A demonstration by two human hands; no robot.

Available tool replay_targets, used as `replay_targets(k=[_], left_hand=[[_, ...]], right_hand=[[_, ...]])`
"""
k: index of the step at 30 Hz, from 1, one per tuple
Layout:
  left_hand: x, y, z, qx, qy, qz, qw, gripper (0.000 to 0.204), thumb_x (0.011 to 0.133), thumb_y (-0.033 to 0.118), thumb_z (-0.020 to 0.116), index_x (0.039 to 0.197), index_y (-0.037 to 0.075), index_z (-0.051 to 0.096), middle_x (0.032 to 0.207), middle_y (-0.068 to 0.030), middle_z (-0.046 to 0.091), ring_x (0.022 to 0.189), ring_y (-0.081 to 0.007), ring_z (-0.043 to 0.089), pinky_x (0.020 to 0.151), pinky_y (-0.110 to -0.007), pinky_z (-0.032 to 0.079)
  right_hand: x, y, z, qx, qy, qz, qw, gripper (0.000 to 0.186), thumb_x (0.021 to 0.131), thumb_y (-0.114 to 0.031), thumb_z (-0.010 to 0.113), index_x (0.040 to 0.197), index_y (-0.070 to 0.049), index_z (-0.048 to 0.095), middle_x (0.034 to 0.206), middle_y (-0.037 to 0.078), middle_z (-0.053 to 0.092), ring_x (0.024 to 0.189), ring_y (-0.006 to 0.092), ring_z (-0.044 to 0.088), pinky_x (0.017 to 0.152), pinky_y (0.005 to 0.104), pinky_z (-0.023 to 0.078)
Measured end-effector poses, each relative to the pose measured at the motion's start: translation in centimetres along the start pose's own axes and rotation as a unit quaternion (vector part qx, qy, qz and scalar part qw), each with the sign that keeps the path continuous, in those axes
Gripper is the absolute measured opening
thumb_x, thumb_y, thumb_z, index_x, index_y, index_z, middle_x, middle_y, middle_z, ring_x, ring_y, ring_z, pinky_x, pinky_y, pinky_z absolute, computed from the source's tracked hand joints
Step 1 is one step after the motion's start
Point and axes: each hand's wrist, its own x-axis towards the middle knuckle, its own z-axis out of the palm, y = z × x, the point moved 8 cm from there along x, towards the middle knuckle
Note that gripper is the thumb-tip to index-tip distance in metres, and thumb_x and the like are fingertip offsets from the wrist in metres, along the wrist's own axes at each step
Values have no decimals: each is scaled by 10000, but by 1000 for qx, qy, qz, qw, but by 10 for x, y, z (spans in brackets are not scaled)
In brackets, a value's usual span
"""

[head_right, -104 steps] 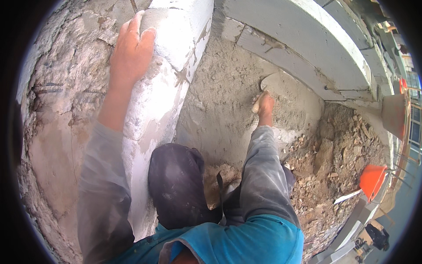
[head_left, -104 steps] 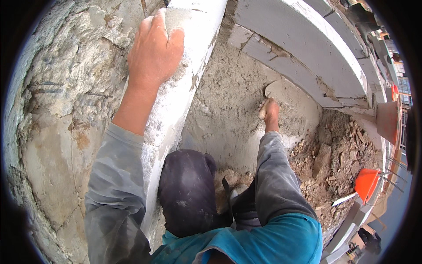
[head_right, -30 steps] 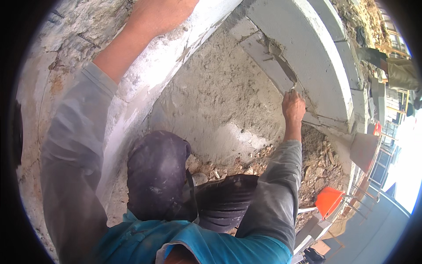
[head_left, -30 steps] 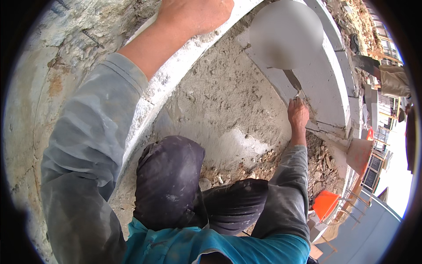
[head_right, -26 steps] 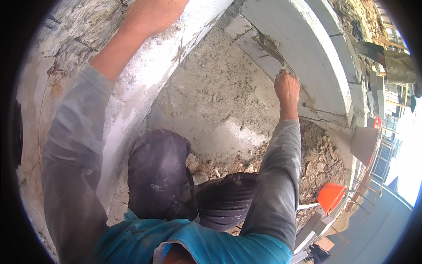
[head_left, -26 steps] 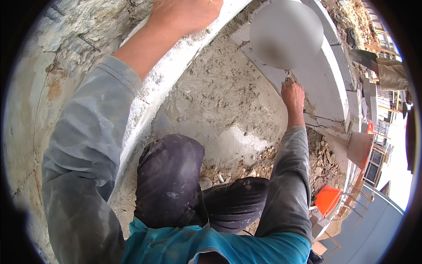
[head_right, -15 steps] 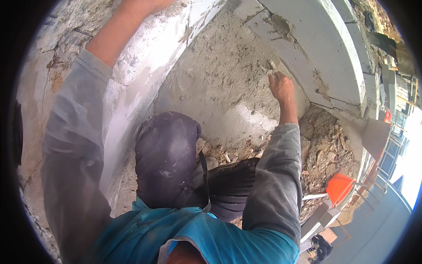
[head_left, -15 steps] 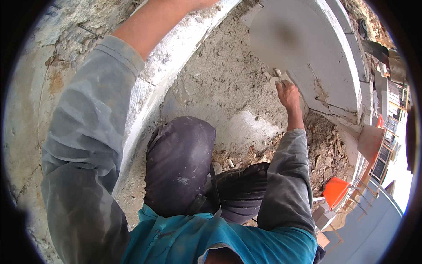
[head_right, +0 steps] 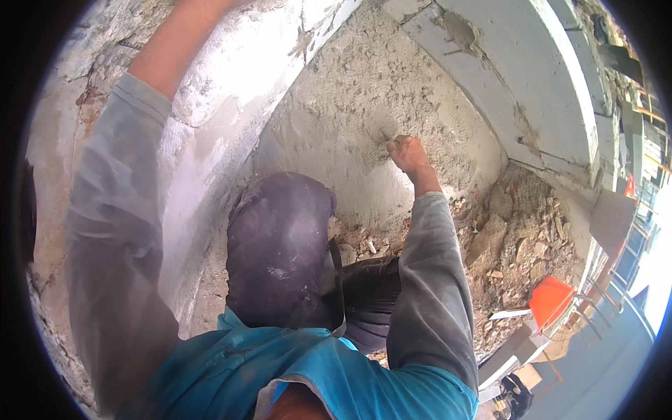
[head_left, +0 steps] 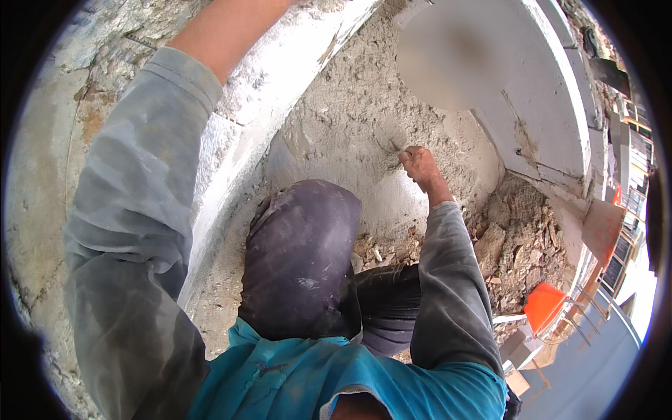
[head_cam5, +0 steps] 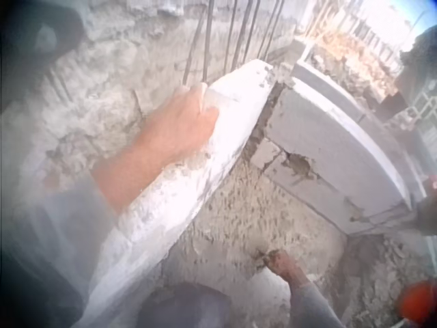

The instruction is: The person scoops wet cement from the ground with a trowel and applies it to the joints between white blocks on a curved wall. They smooth the cement into the gaps and along the edges of the blocks.

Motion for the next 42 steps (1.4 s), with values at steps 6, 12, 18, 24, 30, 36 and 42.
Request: replay_targets(k=[6, 12, 18, 24, 30, 36, 42], left_hand=[[4, -6, 13, 15, 29, -13, 999, 573, 924, 315, 449, 1372, -41, 488, 1324, -306, 535, 1232, -460, 517, 1043, -499, 420], [-9, 8, -6, 25, -14, -70, 997, 584, 931, 325, 449, 1403, -18, 469, 1340, -267, 538, 1235, -449, 519, 1042, -502, 424], [-10, 0, -7, 16, -6, -51, 999, 603, 932, 331, 443, 1417, -26, 445, 1370, -264, 517, 1254, -440, 511, 1049, -511, 417], [-10, 10, -5, 39, -6, -74, 996, 606, 930, 322, 441, 1423, -31, 439, 1375, -256, 516, 1267, -428, 506, 1056, -503, 410], [2, -30, 8, 23, 16, -15, 999, 676, 941, 436, 443, 1535, 120, 375, 1498, -176, 443, 1382, -335, 443, 1137, -484, 335], [1, -15, 23, 46, 9, -30, 998, 692, 916, 447, 430, 1522, 113, 399, 1499, -194, 445, 1380, -338, 453, 1130, -503, 356], [9, -30, 15, 6, 23, 10, 1000, 678, 933, 438, 476, 1510, 86, 415, 1496, -220, 439, 1400, -355, 420, 1160, -447, 308]], right_hand=[[-6, 30, -15, 9, 74, -21, 997, 236, 858, -217, 674, 880, 10, 614, 659, 91, 596, 587, 183, 583, 580, 393, 503], [-62, -53, -105, -99, 142, -141, 975, 218, 838, -196, 607, 930, -9, 670, 711, 157, 665, 630, 273, 658, 649, 420, 545], [-87, -120, -96, 90, -227, -167, 955, 209, 859, -184, 706, 968, -7, 696, 744, 49, 669, 582, 148, 623, 554, 308, 485], [4, -50, -188, 180, -1, -48, 983, 294, 907, -304, 644, 976, -24, 704, 721, 50, 653, 588, 115, 622, 523, 321, 522], [26, -91, -158, -37, 96, -103, 989, 470, 944, -378, 555, 1154, 35, 633, 982, 236, 671, 912, 340, 690, 859, 491, 546], [29, -7, -229, -117, 406, -4, 906, 385, 918, -323, 619, 1126, 0, 651, 1069, 272, 662, 991, 438, 661, 876, 506, 527], [-29, 66, -222, -116, 454, 39, 882, 320, 903, -304, 633, 1026, -9, 652, 965, 246, 692, 891, 423, 672, 801, 508, 528]])
